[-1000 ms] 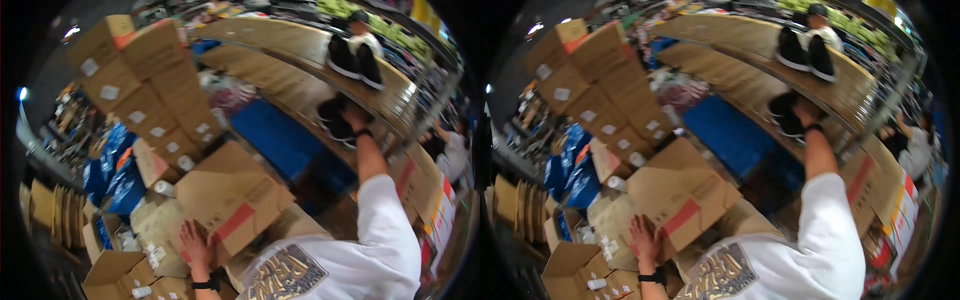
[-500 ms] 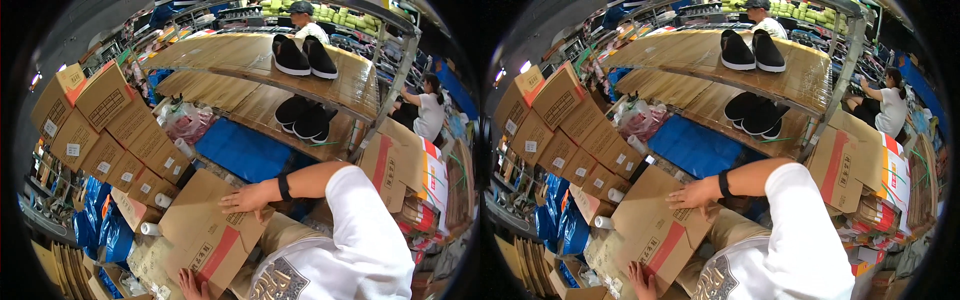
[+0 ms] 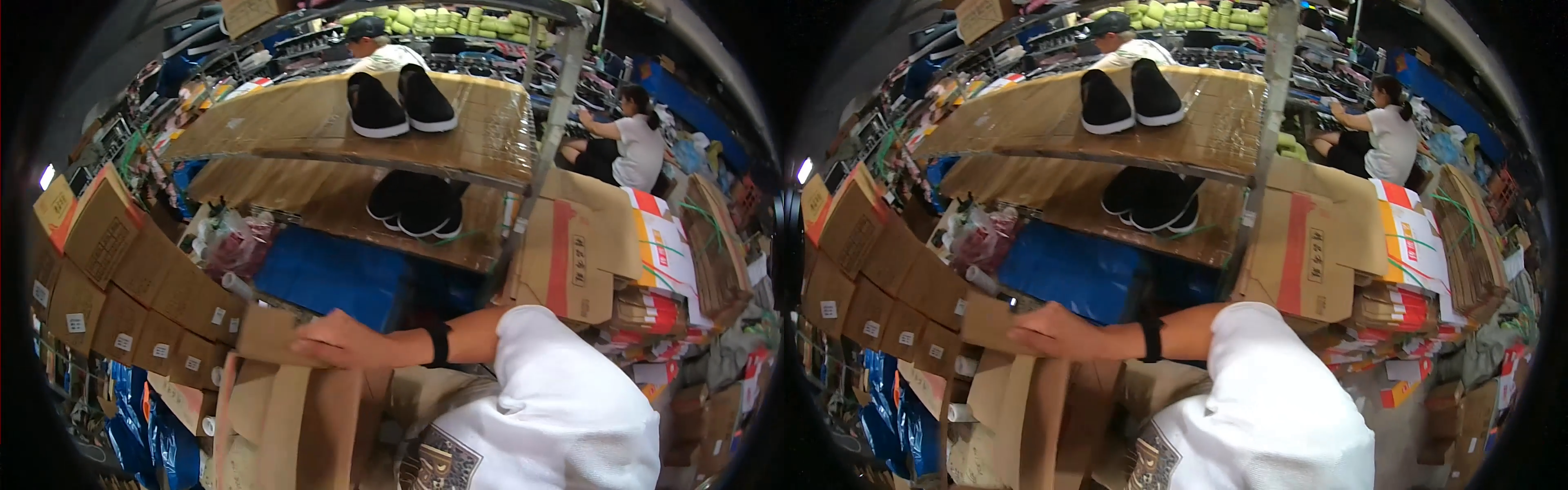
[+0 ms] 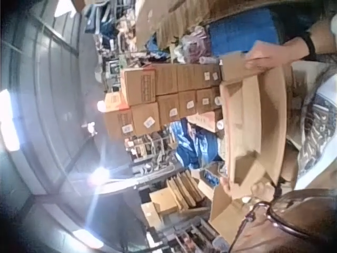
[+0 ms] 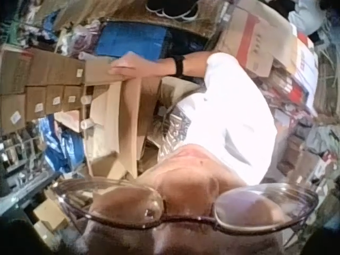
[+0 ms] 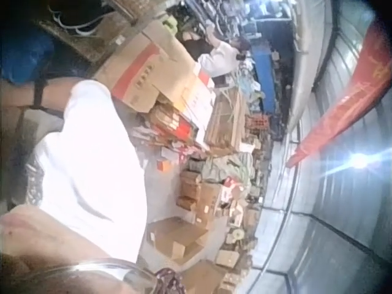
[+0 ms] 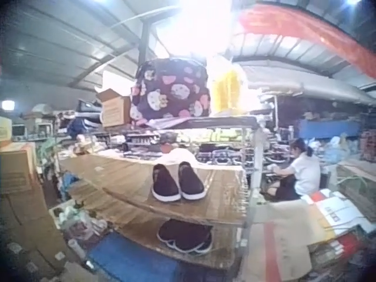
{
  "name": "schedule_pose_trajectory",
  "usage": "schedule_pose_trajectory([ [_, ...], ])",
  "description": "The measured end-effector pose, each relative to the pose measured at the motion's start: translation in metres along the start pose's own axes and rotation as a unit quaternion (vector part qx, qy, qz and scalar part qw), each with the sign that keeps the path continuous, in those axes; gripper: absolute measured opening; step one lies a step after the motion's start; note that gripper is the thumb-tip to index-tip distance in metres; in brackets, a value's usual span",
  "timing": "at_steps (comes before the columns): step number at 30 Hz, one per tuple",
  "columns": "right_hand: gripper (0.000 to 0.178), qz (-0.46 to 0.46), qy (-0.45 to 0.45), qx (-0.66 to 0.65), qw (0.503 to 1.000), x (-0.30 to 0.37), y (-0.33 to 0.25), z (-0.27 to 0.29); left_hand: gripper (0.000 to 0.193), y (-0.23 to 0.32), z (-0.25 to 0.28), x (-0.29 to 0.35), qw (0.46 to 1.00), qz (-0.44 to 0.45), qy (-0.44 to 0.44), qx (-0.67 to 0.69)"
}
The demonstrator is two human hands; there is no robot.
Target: Checking shoes and placing them into individual cardboard boxes before organizing them into larger shipping containers.
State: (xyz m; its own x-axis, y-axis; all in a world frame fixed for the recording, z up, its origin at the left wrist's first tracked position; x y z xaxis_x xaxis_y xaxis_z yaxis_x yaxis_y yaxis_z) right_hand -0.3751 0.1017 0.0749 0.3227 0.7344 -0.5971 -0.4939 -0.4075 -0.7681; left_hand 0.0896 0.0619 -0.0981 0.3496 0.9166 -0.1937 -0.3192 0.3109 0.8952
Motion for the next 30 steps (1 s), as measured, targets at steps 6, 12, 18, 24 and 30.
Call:
schedule_pose_trajectory([
  [6,0.031,0.161,0.154,0.104,0.969,-0.027,-0.074,0.015,0.062,0.047,-0.008,-0.046,0.997,-0.030,0.037,-0.061],
  [12,0.027,0.236,-0.281,0.248,0.897,0.022,-0.060,-0.147,0.062,0.106,-0.013,-0.065,0.988,-0.038,0.087,-0.124],
  [18,0.025,0.154,-0.356,0.214,0.897,0.020,0.010,-0.194,0.063,0.148,-0.003,-0.088,0.969,-0.042,0.140,-0.199],
  [24,0.031,0.308,0.112,0.049,0.943,-0.043,-0.053,-0.071,0.070,0.098,0.052,-0.052,0.942,0.028,0.185,-0.280],
  [30,0.065,-0.008,-0.196,-0.044,0.980,-0.028,0.072,-0.132,0.057,0.174,0.001,-0.060,0.923,-0.178,0.215,-0.265],
])
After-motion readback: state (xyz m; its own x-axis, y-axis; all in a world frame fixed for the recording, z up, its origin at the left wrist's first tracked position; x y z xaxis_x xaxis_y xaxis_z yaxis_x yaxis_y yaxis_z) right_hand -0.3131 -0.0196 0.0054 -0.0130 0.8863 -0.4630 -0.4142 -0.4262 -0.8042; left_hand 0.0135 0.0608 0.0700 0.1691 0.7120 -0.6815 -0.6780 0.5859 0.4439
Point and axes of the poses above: each hand's wrist, its own x-axis away from the middle knuckle, its own z-axis out of the back of the hand, y = z × x, the point moved 8 cm from there along -x, towards the middle knuckle, and after that the axes turned 12 degrees about y, right-handed, at the moved point
